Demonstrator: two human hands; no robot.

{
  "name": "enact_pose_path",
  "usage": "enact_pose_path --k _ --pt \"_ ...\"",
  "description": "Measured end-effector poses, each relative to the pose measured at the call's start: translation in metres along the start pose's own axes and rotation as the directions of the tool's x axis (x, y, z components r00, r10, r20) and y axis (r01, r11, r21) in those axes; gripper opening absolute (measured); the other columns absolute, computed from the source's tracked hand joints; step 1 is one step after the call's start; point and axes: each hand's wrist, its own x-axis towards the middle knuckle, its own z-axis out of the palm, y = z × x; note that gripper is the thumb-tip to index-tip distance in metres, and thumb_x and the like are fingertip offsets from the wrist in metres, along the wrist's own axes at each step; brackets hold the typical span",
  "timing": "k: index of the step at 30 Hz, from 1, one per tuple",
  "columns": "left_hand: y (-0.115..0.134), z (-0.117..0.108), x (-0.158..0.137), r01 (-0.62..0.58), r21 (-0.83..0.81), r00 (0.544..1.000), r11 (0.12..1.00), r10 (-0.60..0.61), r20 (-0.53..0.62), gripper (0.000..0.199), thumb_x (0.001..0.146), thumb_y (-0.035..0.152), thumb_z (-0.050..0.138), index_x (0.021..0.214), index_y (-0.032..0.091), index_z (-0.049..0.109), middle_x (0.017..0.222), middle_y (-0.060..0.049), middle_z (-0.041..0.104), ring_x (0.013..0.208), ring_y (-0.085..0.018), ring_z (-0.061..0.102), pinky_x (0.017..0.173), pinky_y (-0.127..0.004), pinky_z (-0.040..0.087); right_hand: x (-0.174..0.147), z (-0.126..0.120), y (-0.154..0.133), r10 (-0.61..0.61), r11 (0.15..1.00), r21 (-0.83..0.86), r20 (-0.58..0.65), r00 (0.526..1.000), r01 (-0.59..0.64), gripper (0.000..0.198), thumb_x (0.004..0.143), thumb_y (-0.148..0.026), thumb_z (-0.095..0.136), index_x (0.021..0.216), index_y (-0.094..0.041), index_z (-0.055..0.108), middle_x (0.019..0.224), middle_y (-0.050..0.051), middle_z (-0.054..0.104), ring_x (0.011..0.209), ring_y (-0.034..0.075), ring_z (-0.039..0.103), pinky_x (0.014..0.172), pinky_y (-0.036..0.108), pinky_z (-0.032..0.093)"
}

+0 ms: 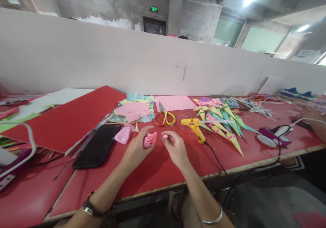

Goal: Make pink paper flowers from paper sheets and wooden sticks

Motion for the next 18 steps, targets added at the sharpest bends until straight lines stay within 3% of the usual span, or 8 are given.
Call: enact_pose_path --k 4,6,10,15,18 --pt "-0.0013 0.0004 -0.0012 0.005 -0.014 1.0 1.0 -0.005 0.02 0.043 0.07 0.019 0.049 0.112 0.021 0.04 0.082 0.001 0.06 0.073 -0.016 0.059 0.064 -0.024 0.046 -0.003 0.0011 -0.0041 0.095 0.995 0.028 0.101 0.99 -0.099 0.025 0.079 -0.035 0.043 0.068 -0.017 0.056 0.05 -0.002 0.054 0.04 0.01 0.052 0.041 0.02 0.041" --pt "-0.0025 0.0006 -0.0014 0.002 -0.011 1.0 1.0 -0.002 0.015 0.043 0.07 0.019 0.05 0.112 0.02 0.04 0.083 0.0 0.061 0.074 -0.016 0.059 0.064 -0.024 0.046 -0.0038 0.0019 -0.006 0.055 0.998 0.01 0.08 0.995 -0.056 0.021 0.077 -0.033 0.047 0.068 -0.017 0.057 0.054 -0.002 0.056 0.045 0.011 0.054 0.045 0.02 0.043" --pt "-0.0034 0.0007 -0.0007 -0.001 -0.008 1.0 1.0 0.001 -0.001 0.042 0.071 0.021 0.05 0.111 0.02 0.04 0.084 0.0 0.061 0.075 -0.016 0.06 0.064 -0.024 0.046 -0.0029 0.0036 -0.0068 -0.033 0.999 0.027 0.017 0.999 0.033 0.012 0.071 -0.023 0.053 0.08 -0.018 0.059 0.082 0.003 0.063 0.078 0.016 0.06 0.071 0.025 0.047" --pt "-0.0025 -0.0002 -0.0005 0.004 0.008 1.0 1.0 -0.004 0.015 0.044 0.069 0.018 0.05 0.112 0.021 0.039 0.085 -0.001 0.061 0.077 -0.017 0.06 0.065 -0.025 0.046 -0.0038 0.0049 -0.0087 0.066 0.992 0.1 0.072 0.995 -0.073 0.018 0.078 -0.031 0.046 0.083 -0.018 0.057 0.069 0.001 0.06 0.056 0.013 0.058 0.055 0.024 0.047" --pt "-0.0024 -0.0004 -0.0005 0.008 0.017 1.0 1.0 -0.008 0.023 0.044 0.07 0.018 0.05 0.112 0.021 0.039 0.086 -0.001 0.062 0.077 -0.017 0.06 0.065 -0.025 0.046 -0.0052 0.005 -0.0096 0.028 0.998 0.049 0.06 0.998 -0.031 0.011 0.073 -0.028 0.052 0.077 -0.018 0.055 0.066 0.0 0.056 0.058 0.013 0.056 0.055 0.023 0.045"
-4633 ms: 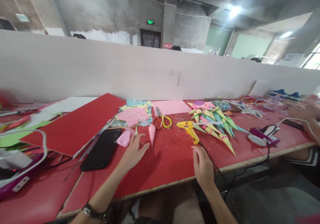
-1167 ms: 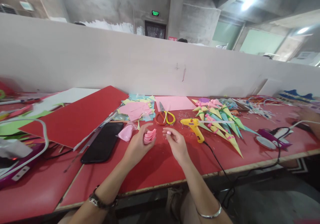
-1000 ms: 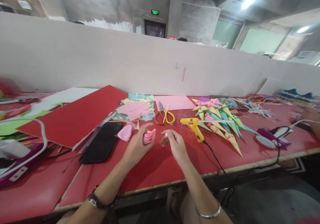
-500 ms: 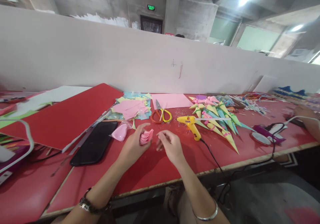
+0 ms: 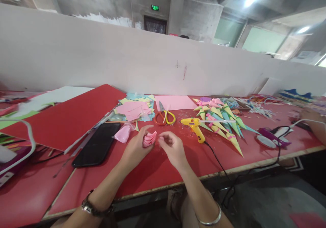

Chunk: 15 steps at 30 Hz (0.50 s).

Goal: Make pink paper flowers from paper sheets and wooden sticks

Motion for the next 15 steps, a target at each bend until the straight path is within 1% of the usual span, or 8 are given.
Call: enact_pose_path --k 3,6,9,10,12,14,15 --pt "0.0002 -0.0001 0.0004 0.004 0.009 1.0 1.0 -0.004 0.008 0.043 0.07 0.018 0.05 0.112 0.021 0.039 0.085 0.0 0.061 0.077 -0.017 0.06 0.065 -0.024 0.045 -0.0002 0.0003 0.0007 -0.064 0.998 -0.031 -0.026 0.998 0.063 0.007 0.07 -0.023 0.056 0.073 -0.019 0.051 0.069 -0.001 0.054 0.067 0.013 0.056 0.063 0.023 0.045" --pt "0.0006 0.0 0.0002 0.012 0.013 1.0 1.0 -0.013 0.009 0.043 0.07 0.018 0.05 0.111 0.022 0.039 0.085 0.0 0.061 0.078 -0.017 0.06 0.065 -0.025 0.045 -0.0004 0.001 0.0007 -0.058 0.998 0.019 -0.016 0.998 0.058 0.007 0.075 -0.025 0.05 0.079 -0.019 0.05 0.076 0.001 0.057 0.072 0.014 0.057 0.068 0.025 0.045" --pt "0.0006 0.0006 -0.0008 0.017 0.011 1.0 1.0 -0.018 0.019 0.044 0.07 0.019 0.05 0.112 0.023 0.038 0.088 -0.001 0.061 0.08 -0.017 0.06 0.066 -0.025 0.046 -0.0013 0.0012 -0.0009 -0.012 0.995 0.095 -0.016 1.0 0.014 0.013 0.081 -0.03 0.042 0.088 -0.02 0.046 0.071 0.0 0.058 0.062 0.013 0.057 0.061 0.025 0.046" --pt "0.0005 0.0008 -0.0012 0.022 0.014 0.999 1.0 -0.023 0.024 0.044 0.071 0.02 0.05 0.113 0.023 0.038 0.089 -0.001 0.061 0.079 -0.017 0.061 0.067 -0.026 0.046 -0.0016 0.0009 -0.0014 -0.005 0.996 0.094 -0.017 1.0 0.007 0.014 0.081 -0.031 0.041 0.088 -0.02 0.047 0.068 -0.001 0.057 0.058 0.013 0.056 0.059 0.025 0.046" --pt "0.0003 0.0011 -0.002 0.036 0.03 0.999 0.999 -0.037 0.034 0.045 0.071 0.021 0.051 0.114 0.022 0.037 0.089 -0.001 0.061 0.078 -0.017 0.061 0.066 -0.026 0.045 -0.0018 -0.0003 -0.0019 -0.012 0.999 0.037 -0.038 0.999 0.013 0.013 0.079 -0.032 0.046 0.081 -0.02 0.049 0.067 -0.001 0.056 0.059 0.013 0.056 0.058 0.024 0.045" --pt "0.0007 0.0009 -0.0029 0.048 0.056 0.998 0.997 -0.05 0.041 0.045 0.072 0.023 0.051 0.115 0.022 0.036 0.088 -0.001 0.061 0.078 -0.018 0.061 0.066 -0.026 0.045 -0.0015 -0.0019 -0.0019 -0.023 1.0 -0.018 -0.068 0.997 0.022 0.012 0.074 -0.031 0.053 0.076 -0.019 0.051 0.071 0.0 0.057 0.068 0.014 0.057 0.063 0.024 0.045" --pt "0.0011 0.0006 -0.0033 0.052 0.072 0.997 0.996 -0.056 0.044 0.044 0.073 0.024 0.05 0.115 0.022 0.036 0.088 -0.001 0.061 0.078 -0.018 0.061 0.065 -0.026 0.045 -0.0012 -0.0028 -0.0019 -0.023 1.0 -0.019 -0.077 0.997 0.022 0.012 0.073 -0.03 0.054 0.076 -0.019 0.052 0.074 0.001 0.058 0.072 0.015 0.057 0.066 0.025 0.046"
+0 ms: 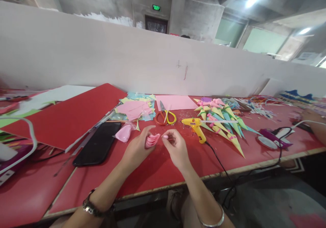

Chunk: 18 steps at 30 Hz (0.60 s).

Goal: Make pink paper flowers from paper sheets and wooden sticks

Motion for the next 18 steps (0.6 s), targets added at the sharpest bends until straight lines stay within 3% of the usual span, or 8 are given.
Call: enact_pose_path --k 3,6,9,13,18 --pt "0.002 -0.001 -0.001 0.014 0.049 1.0 0.999 -0.015 0.018 0.043 0.074 0.025 0.049 0.115 0.023 0.035 0.087 -0.002 0.063 0.077 -0.019 0.062 0.063 -0.026 0.045 0.001 -0.002 -0.001 0.022 0.995 0.098 0.015 1.0 -0.024 0.013 0.074 -0.029 0.054 0.079 -0.018 0.053 0.082 0.003 0.06 0.08 0.016 0.059 0.073 0.027 0.047" --pt "0.003 -0.002 -0.002 0.027 0.127 0.999 0.992 -0.032 0.041 0.043 0.075 0.027 0.049 0.115 0.023 0.035 0.085 -0.002 0.064 0.075 -0.021 0.063 0.058 -0.026 0.044 0.0 -0.003 -0.005 0.049 0.983 0.176 0.004 0.999 -0.049 0.015 0.077 -0.031 0.052 0.084 -0.018 0.052 0.083 0.004 0.06 0.074 0.015 0.061 0.072 0.028 0.048" --pt "0.001 -0.002 -0.002 0.008 0.183 0.999 0.983 -0.017 0.046 0.044 0.075 0.029 0.05 0.117 0.024 0.035 0.086 -0.002 0.064 0.075 -0.022 0.064 0.056 -0.025 0.043 -0.001 -0.003 -0.008 0.013 0.992 0.125 -0.003 1.0 -0.013 0.016 0.078 -0.03 0.05 0.088 -0.019 0.055 0.084 0.004 0.06 0.072 0.014 0.06 0.065 0.024 0.048" --pt "-0.001 -0.001 -0.002 -0.066 0.102 0.997 0.993 0.063 0.033 0.048 0.074 0.027 0.053 0.118 0.022 0.034 0.091 -0.003 0.061 0.079 -0.02 0.061 0.061 -0.026 0.044 -0.004 -0.003 -0.012 -0.105 0.993 0.062 0.024 0.994 0.103 0.013 0.077 -0.024 0.05 0.085 -0.019 0.059 0.087 0.003 0.056 0.076 0.013 0.056 0.059 0.021 0.046" --pt "-0.002 -0.001 -0.001 -0.123 -0.042 0.992 0.992 0.123 -0.009 0.045 0.073 0.023 0.053 0.114 0.02 0.036 0.09 -0.003 0.057 0.08 -0.018 0.057 0.067 -0.027 0.044 -0.005 -0.004 -0.017 -0.209 0.971 0.137 0.099 0.973 0.195 0.013 0.074 -0.02 0.055 0.086 -0.021 0.061 0.089 0.003 0.051 0.083 0.013 0.055 0.069 0.022 0.048"
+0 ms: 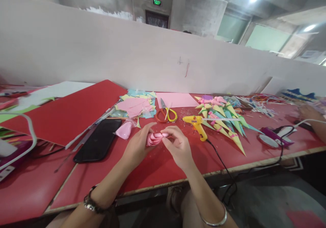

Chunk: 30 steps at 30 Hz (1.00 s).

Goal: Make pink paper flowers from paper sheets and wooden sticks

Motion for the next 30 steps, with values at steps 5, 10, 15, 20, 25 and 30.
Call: enact_pose_path --k 5,10,15,20,25,30 --pt "0.0009 0.0005 0.0005 -0.024 -0.049 0.999 0.999 0.022 -0.05 0.04 0.073 0.021 0.053 0.11 0.02 0.038 0.089 -0.003 0.056 0.08 -0.017 0.056 0.069 -0.027 0.044 -0.0007 -0.0024 -0.0014 -0.02 0.999 -0.031 0.034 0.999 0.021 0.015 0.074 -0.022 0.056 0.087 -0.023 0.064 0.09 0.004 0.051 0.082 0.014 0.055 0.07 0.024 0.049" --pt "0.0026 -0.0004 -0.0004 -0.009 -0.037 1.0 0.999 0.008 -0.006 0.042 0.072 0.021 0.054 0.111 0.02 0.039 0.097 -0.005 0.056 0.086 -0.019 0.056 0.07 -0.028 0.045 -0.0013 -0.0031 -0.0032 -0.051 0.997 -0.059 0.023 0.998 0.052 0.014 0.075 -0.022 0.055 0.085 -0.023 0.065 0.088 0.004 0.052 0.083 0.015 0.054 0.071 0.026 0.048" --pt "0.0009 0.0011 -0.0017 -0.008 -0.006 1.0 1.0 0.008 0.022 0.043 0.071 0.022 0.056 0.11 0.022 0.039 0.1 -0.005 0.056 0.087 -0.02 0.056 0.072 -0.03 0.046 -0.0007 -0.0021 -0.0025 -0.055 0.993 -0.104 -0.002 0.998 0.055 0.01 0.075 -0.022 0.056 0.078 -0.022 0.065 0.085 0.003 0.053 0.078 0.014 0.054 0.069 0.026 0.047" --pt "-0.0002 0.001 -0.0011 -0.117 0.118 0.991 0.986 0.123 -0.043 0.041 0.075 0.02 0.051 0.114 0.019 0.037 0.1 -0.007 0.055 0.09 -0.021 0.054 0.075 -0.032 0.044 0.0008 -0.0011 0.0016 -0.029 0.99 -0.138 -0.084 0.996 0.017 0.006 0.075 -0.023 0.055 0.073 -0.019 0.059 0.077 0.002 0.052 0.072 0.013 0.053 0.063 0.023 0.045" --pt "0.0005 -0.001 0.0001 -0.156 0.374 0.981 0.914 0.187 -0.048 0.041 0.073 0.012 0.046 0.114 0.017 0.04 0.1 -0.009 0.057 0.091 -0.024 0.053 0.076 -0.035 0.043 0.0002 -0.0008 0.002 -0.026 0.984 -0.18 -0.097 0.995 0.009 0.011 0.077 -0.024 0.053 0.07 -0.018 0.058 0.075 0.003 0.053 0.072 0.013 0.053 0.061 0.022 0.044" --pt "0.001 -0.0014 -0.0008 -0.158 0.545 0.977 0.824 0.211 -0.036 0.038 0.077 0.015 0.042 0.115 0.016 0.042 0.098 -0.01 0.059 0.088 -0.025 0.053 0.072 -0.035 0.042 -0.0005 0.0001 0.0001 -0.066 0.959 -0.281 -0.1 0.993 0.035 0.01 0.076 -0.025 0.055 0.071 -0.019 0.061 0.074 0.003 0.055 0.069 0.013 0.053 0.06 0.023 0.044"
